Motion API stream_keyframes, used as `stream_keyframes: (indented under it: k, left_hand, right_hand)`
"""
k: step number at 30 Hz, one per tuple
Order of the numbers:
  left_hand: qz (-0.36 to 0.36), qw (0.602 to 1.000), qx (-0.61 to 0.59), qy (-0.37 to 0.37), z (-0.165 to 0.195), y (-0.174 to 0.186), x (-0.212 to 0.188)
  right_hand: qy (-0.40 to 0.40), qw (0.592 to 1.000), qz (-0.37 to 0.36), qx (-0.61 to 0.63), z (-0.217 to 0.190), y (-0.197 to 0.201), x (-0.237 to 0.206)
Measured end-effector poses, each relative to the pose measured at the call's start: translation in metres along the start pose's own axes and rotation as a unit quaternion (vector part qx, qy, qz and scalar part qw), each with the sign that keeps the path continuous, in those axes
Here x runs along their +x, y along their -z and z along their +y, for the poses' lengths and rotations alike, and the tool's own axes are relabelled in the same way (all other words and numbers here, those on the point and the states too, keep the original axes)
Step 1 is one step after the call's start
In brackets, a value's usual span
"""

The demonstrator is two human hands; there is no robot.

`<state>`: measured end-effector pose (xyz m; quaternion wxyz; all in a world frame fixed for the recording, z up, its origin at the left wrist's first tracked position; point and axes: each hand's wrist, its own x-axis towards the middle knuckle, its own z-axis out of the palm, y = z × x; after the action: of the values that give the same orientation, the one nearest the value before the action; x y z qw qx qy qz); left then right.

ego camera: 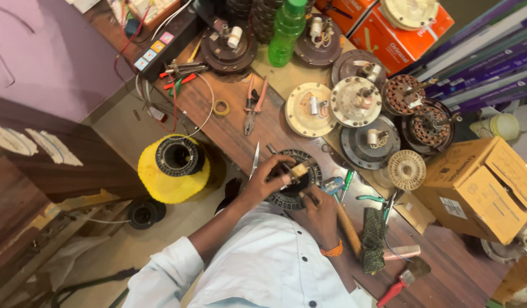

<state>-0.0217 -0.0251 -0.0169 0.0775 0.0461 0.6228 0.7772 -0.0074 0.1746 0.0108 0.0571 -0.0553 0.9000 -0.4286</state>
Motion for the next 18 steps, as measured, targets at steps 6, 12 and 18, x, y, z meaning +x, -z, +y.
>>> stream_keyframes:
  k: [6,12,18]
  left_hand:
    - [0.21,0.912,0.342,-0.086,0.016,-0.033,0.0]
    - [0.229,0.898,0.361,-0.106,0.01,-0.032,0.0]
    - [0.241,0.896,0.351,-0.126,0.006,-0.036,0.002]
  right_hand:
    - [-0.109,0.991,0.049,0.053,0.021,0.017,0.013]
    - [0.021,0.996,0.066,-0.059,-0.008,0.051,0.066]
    - [0.29,0.948,-0.044,-0.122,-0.066,0.049,0.11]
